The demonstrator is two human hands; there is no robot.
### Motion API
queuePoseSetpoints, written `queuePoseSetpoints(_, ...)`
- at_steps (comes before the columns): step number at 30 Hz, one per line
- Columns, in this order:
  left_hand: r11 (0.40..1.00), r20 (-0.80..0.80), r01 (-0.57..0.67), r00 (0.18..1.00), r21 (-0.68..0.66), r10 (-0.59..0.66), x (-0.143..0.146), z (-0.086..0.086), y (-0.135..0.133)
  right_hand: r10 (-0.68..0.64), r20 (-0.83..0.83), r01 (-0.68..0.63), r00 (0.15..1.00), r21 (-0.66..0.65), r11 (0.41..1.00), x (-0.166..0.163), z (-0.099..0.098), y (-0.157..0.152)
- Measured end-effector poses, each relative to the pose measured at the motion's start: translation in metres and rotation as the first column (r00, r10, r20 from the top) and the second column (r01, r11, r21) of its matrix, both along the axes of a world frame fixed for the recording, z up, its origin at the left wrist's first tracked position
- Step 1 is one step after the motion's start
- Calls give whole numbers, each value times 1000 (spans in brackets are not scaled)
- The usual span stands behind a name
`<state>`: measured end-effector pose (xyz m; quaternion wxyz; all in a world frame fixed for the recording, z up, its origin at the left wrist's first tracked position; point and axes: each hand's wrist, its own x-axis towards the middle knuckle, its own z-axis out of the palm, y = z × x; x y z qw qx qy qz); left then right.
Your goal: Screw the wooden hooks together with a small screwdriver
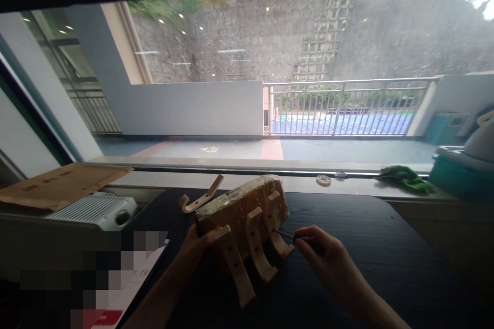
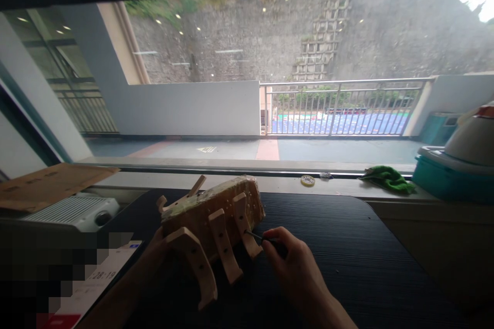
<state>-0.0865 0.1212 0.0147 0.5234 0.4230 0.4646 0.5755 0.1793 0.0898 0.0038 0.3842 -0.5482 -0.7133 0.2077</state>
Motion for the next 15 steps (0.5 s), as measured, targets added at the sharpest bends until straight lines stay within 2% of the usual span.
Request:
queuePoseSetpoints(2,1000,7,-3,1000,1,3,0,-1,1,13,220,-55,976,188,981,2,-2,-2)
queuePoseSetpoints(4,1000,13,8,1000,16,-9,0,-2,1,-3,411,-165,912,373,913,4,-4,-3)
queuePoseSetpoints(6,999,23,19,1000,33,-20,-1,-2,0,-16,501,-244,865,449,859,4,-7,-4)
queuePoseSetpoints(7,999,27,21,999,36,-22,-1,-1,0,-15,511,-257,859,456,852,3,-7,-4)
queuePoseSetpoints(9,999,30,24,999,32,-25,0,1,-2,-7,474,-233,881,445,865,1,-9,-4)
queuePoseSetpoints(11,999,25,35,999,21,-36,0,3,-3,11,370,-163,929,382,910,-2,-10,-4)
queuePoseSetpoints(13,999,18,48,999,11,-48,0,4,-3,22,203,-69,979,228,971,-4,-9,-2)
queuePoseSetpoints(15,999,9,51,999,7,-51,0,5,-3,15,25,-16,1000,24,1000,-3,-8,0)
